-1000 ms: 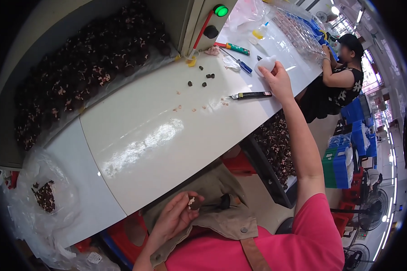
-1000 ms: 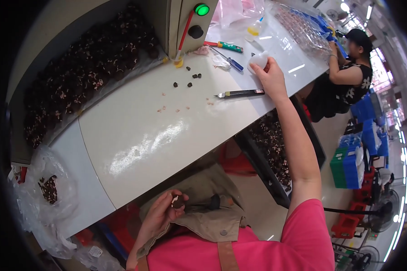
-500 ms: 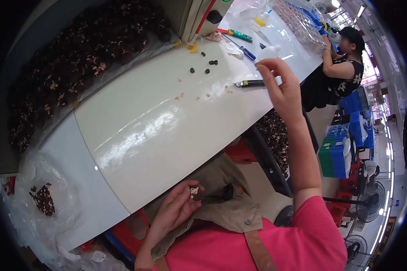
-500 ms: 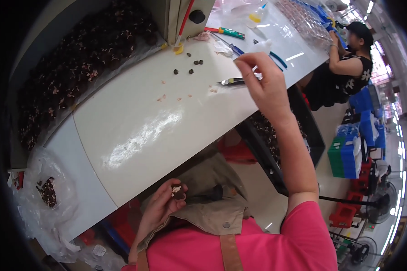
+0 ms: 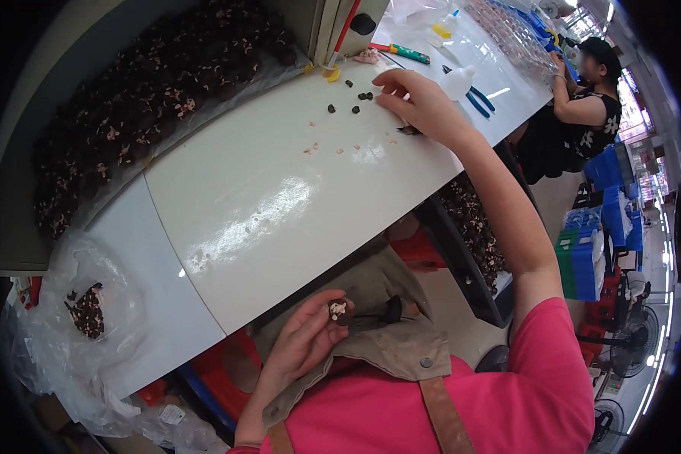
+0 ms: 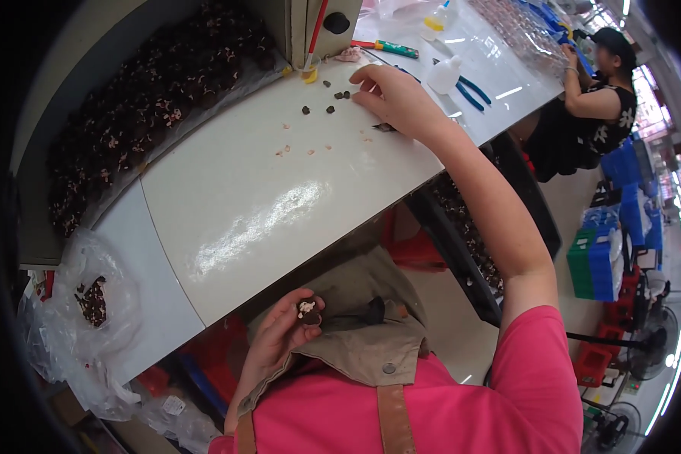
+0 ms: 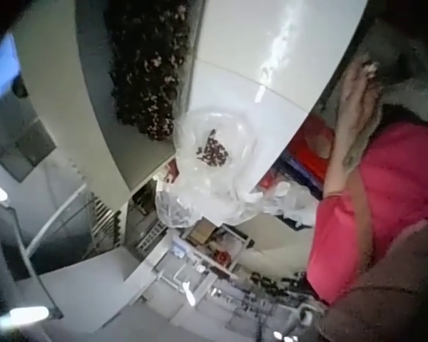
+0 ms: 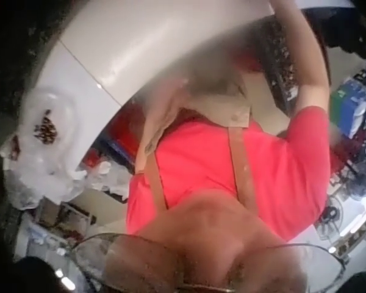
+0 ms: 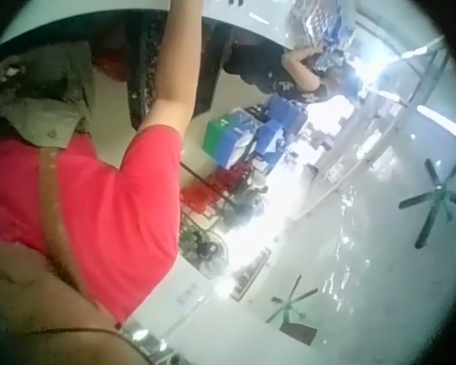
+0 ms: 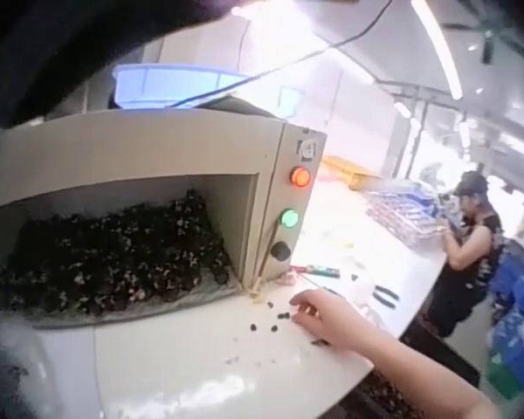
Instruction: Assembling small toy figurines by attaching heads to bodies and applying glue from a bottle.
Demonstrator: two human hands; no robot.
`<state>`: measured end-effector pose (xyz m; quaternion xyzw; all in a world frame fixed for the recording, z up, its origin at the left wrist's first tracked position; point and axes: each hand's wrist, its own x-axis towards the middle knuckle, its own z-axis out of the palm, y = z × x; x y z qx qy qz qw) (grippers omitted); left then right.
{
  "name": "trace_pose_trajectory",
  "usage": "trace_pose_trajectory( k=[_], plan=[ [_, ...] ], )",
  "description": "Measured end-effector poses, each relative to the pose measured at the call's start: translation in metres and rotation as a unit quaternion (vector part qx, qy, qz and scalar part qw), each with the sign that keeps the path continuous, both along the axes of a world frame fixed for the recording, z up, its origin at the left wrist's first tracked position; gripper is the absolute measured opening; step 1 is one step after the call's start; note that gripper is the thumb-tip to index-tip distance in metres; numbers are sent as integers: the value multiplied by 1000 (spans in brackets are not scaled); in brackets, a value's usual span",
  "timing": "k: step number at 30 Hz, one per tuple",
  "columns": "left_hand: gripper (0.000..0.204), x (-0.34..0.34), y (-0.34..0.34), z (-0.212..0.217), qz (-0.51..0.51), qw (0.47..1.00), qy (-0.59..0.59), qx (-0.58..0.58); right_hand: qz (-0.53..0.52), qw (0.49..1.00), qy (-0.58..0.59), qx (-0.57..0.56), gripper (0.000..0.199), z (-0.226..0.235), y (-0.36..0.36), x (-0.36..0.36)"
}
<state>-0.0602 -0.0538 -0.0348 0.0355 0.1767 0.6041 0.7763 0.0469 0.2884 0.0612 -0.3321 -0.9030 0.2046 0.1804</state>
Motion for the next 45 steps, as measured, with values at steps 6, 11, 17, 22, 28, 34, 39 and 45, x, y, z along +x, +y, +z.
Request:
trace_pose_trajectory(
  k=[6,11,17,22,28,34,39,45],
  plan=[
    [32,8,6,8,9,1000,23,0,36,999,-19,23,23,-4,17,-1],
    [31,9,7,0,15,1000,-10,4,48,997,16,64,18,9,-6,20],
    [33,7,15,-11,0,1000,-14,8,49,996,-39,70,14,9,-47,48],
    [35,7,12,-15,5,1000,-18,13,12,997,-32,72,13,-11,-48,48],
    [37,6,5,-31,27,1000,-6,4,39,995,-26,90,16,-44,-49,40],
    [38,3,-7,-47,34,999,-24,-4,50,986,2,160,14,-72,-64,37],
    [38,-5,-7,-54,30,999,-24,-17,-44,972,219,-77,9,-67,-116,41],
    [38,5,-10,-65,16,999,-18,-30,-14,915,198,-352,9,-80,-186,66]
  ],
)
